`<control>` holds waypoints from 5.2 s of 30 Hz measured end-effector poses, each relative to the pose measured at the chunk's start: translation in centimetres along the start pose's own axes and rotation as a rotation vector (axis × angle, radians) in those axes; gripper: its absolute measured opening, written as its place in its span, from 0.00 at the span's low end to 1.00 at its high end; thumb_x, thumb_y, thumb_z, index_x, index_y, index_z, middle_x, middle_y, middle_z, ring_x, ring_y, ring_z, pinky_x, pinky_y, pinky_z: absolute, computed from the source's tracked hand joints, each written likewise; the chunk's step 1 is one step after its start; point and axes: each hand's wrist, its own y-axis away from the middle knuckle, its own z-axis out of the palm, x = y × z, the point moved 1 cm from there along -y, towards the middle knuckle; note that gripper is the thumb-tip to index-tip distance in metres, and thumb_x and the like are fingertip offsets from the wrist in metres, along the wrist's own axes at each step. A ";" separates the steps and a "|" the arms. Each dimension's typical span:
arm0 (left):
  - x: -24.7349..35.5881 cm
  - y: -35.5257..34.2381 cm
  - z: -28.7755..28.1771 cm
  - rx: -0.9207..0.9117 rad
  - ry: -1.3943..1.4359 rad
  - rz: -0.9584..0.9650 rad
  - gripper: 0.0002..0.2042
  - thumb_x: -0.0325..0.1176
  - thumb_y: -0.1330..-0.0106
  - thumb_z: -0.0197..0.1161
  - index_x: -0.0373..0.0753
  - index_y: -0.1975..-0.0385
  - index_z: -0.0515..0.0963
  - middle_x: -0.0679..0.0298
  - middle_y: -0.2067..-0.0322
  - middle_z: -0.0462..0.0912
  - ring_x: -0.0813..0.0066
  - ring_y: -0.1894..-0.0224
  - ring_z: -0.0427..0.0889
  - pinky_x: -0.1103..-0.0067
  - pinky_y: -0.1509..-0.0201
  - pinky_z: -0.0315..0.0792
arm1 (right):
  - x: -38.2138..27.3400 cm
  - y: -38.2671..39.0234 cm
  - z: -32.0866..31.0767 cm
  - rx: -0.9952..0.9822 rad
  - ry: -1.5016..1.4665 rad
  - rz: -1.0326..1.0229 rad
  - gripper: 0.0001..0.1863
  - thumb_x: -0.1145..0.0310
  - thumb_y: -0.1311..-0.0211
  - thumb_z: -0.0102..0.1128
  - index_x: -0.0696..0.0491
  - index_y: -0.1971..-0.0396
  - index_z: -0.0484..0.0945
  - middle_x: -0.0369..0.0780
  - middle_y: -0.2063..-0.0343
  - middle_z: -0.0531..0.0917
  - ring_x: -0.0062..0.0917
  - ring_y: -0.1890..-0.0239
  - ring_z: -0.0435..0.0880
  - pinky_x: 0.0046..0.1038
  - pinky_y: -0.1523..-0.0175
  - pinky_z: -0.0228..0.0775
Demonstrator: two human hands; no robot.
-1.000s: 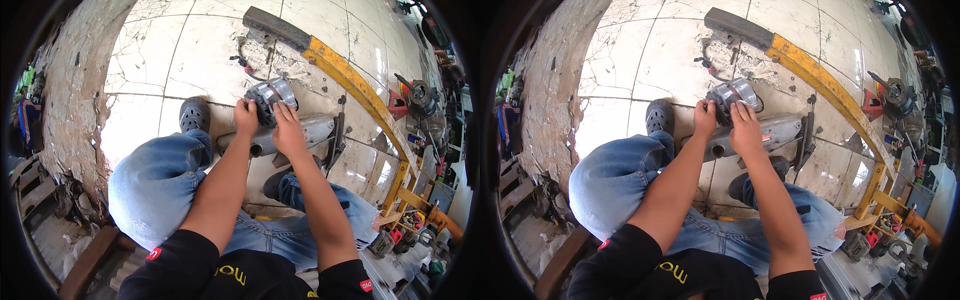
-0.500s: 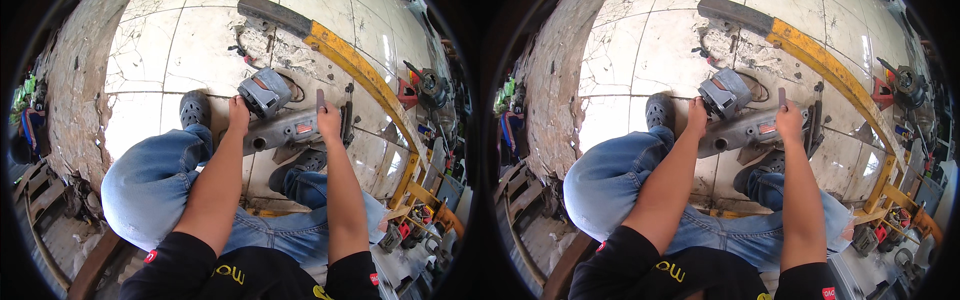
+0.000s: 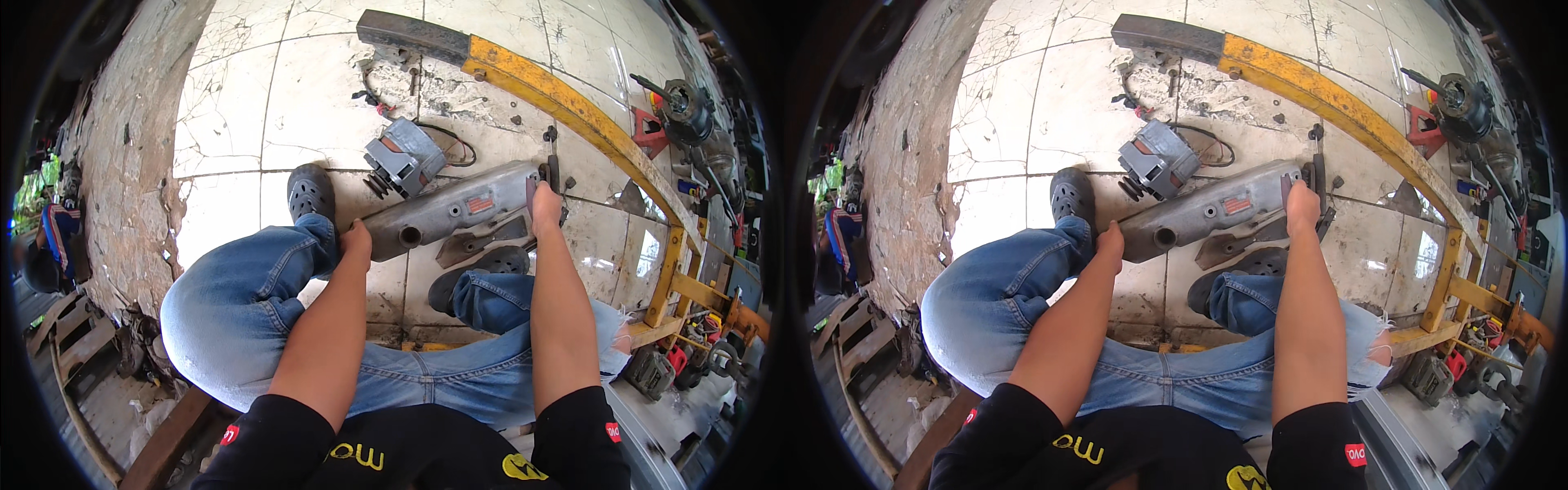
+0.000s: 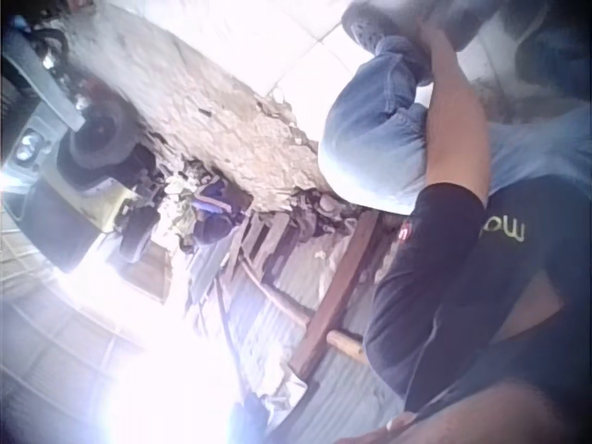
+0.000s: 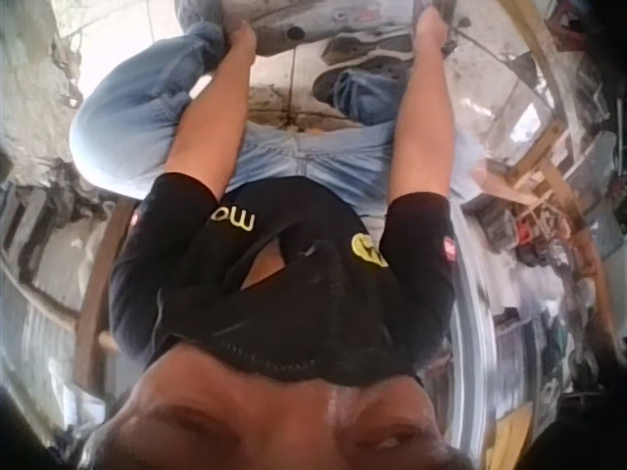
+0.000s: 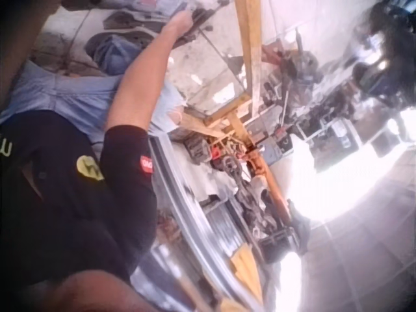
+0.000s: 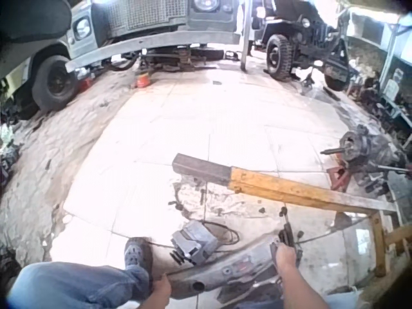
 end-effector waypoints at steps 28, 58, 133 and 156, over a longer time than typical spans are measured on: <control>1.3 13.5 -0.5 -0.450 0.530 0.215 0.30 0.38 0.37 0.64 0.35 0.35 0.66 0.56 0.46 0.76 0.65 0.45 0.75 0.69 0.41 0.70 | -0.8 -7.4 -13.9 -0.040 -0.186 0.004 0.34 0.39 0.46 0.54 0.51 0.48 0.77 0.40 0.60 0.80 0.29 0.62 0.78 0.35 0.66 0.66; 26.4 17.5 -14.8 -0.336 0.429 0.887 0.33 0.51 0.39 0.51 0.34 0.38 0.74 0.45 0.44 0.79 0.53 0.40 0.77 0.71 0.36 0.68 | -11.4 5.5 -18.3 -0.219 -0.657 -0.150 0.16 0.41 0.39 0.55 0.38 0.69 0.73 0.28 0.80 0.70 0.18 0.86 0.64 0.25 0.81 0.53; 13.2 -1.8 1.8 -0.487 0.442 0.018 0.38 0.63 0.28 0.45 0.31 0.35 0.66 0.49 0.41 0.74 0.57 0.40 0.74 0.66 0.37 0.67 | -13.2 2.7 7.7 -0.773 -0.046 -0.458 0.21 0.56 0.28 0.57 0.62 0.59 0.83 0.37 0.67 0.84 0.19 0.62 0.80 0.21 0.56 0.73; 17.4 -0.3 4.3 -0.550 0.364 0.667 0.20 0.44 0.27 0.59 0.36 0.45 0.72 0.65 0.56 0.80 0.79 0.54 0.75 0.80 0.46 0.69 | -8.6 6.1 11.3 -0.860 -0.212 -0.148 0.36 0.52 0.34 0.61 0.58 0.32 0.66 0.48 0.44 0.80 0.29 0.42 0.78 0.27 0.37 0.66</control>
